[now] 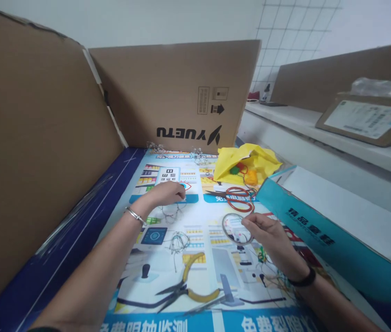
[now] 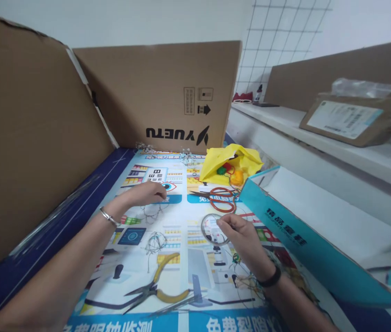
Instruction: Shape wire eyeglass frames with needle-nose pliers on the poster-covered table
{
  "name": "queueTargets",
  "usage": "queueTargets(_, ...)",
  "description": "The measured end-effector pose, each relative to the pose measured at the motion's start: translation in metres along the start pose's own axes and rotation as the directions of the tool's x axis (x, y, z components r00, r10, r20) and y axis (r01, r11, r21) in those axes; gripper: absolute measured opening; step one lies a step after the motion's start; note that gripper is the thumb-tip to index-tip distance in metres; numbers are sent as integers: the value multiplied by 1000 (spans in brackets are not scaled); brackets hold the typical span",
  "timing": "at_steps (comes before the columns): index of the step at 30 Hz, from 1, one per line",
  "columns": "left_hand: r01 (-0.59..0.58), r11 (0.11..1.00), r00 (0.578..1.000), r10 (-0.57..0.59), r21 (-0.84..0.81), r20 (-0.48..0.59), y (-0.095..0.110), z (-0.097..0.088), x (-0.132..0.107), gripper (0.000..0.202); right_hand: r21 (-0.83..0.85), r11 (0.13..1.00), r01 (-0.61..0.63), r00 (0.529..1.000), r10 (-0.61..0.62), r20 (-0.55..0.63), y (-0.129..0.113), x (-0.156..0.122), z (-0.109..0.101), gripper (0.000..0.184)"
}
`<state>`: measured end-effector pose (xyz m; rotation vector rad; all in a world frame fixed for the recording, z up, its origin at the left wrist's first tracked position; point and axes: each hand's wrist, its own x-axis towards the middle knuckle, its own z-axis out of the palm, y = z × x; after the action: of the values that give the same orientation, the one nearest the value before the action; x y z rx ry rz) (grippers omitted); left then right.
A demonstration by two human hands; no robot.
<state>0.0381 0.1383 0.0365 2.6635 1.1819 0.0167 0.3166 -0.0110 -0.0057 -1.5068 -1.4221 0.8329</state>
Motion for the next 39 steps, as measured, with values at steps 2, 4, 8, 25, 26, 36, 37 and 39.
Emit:
queueTargets(2,37,999,999,-37,18,-8,-11,11,5,15,-6,1000,3,1000,-3,14,-1,-1,0,32)
queueTargets(4,57,998,998,-57,32,-12,-16,18,9,15,-6,1000,2,1000,-2,26,-3,-1,1,32)
queueTargets(8,89,994,996,-88,61,-21,-16,24,10,13,1,1000,-2,1000,2,20,-5,-1,2,32)
queueTargets(25,68,996,993,-62,55,-100,-14,24,9,18,1,999,-39,999,39,32,-5,-1,2,33)
queueTargets(26,62,997,994,-57,52,-94,-14,24,9,18,6,999,-42,999,42,29,-5,-2,2,33)
queueTargets(36,33,999,997,-30,38,-71,-16,26,10,19,-4,999,-48,999,48,23,-11,-4,3,34)
queueTargets(37,31,999,997,-28,38,-72,-17,27,11,19,0,999,-49,999,49,22,-11,-4,3,34)
queueTargets(39,27,999,997,-25,36,-75,-18,28,11,19,6,999,-52,998,52,28,-11,-4,3,33)
